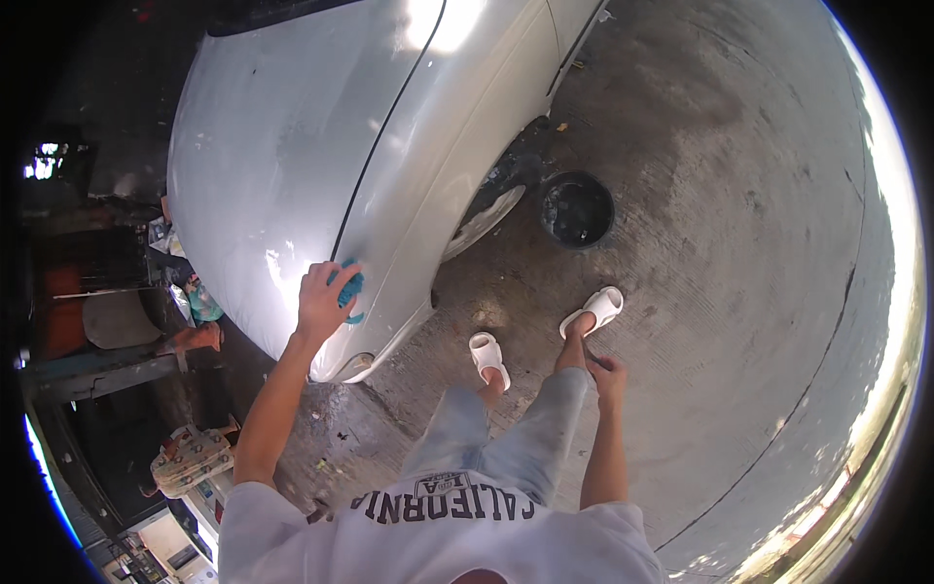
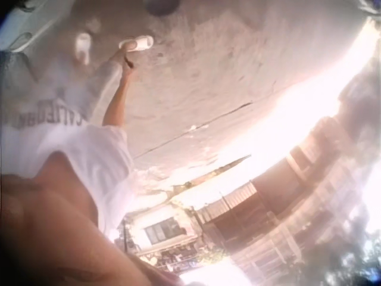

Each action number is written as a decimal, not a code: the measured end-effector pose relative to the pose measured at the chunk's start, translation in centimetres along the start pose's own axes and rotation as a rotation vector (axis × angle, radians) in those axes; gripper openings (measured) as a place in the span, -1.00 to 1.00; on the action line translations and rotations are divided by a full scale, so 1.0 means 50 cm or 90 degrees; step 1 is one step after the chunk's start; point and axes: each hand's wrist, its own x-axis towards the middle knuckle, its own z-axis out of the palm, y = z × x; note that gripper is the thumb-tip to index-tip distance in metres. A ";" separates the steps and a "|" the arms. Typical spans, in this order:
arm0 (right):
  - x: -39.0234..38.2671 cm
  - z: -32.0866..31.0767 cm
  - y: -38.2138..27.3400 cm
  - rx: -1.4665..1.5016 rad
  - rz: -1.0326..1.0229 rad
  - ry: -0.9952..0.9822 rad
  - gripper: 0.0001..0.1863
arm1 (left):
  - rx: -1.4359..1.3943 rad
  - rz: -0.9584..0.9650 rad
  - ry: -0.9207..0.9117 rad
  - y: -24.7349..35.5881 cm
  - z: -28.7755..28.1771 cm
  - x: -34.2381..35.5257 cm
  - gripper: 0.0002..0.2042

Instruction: The person wet-sands a car by wetting the exterior panels with a cloth dipped in a bucket of water and rubbing the surface with sandpaper.

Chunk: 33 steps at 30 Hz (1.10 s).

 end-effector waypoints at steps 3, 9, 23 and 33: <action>0.001 0.031 -0.004 0.136 0.031 0.029 -0.70 | -0.066 -0.079 0.132 0.045 -0.086 0.151 -0.36; 0.051 0.168 -0.088 0.237 0.070 0.004 -0.70 | 0.035 -0.024 0.144 -0.015 0.040 0.167 -0.44; 0.145 0.687 -0.821 0.095 -0.616 0.215 -0.32 | 0.065 0.165 0.099 0.206 -0.077 0.644 -0.83; -0.114 0.797 -0.532 -0.269 -0.873 -0.141 -0.19 | 0.105 -0.022 0.374 -0.101 -0.006 0.602 -0.54</action>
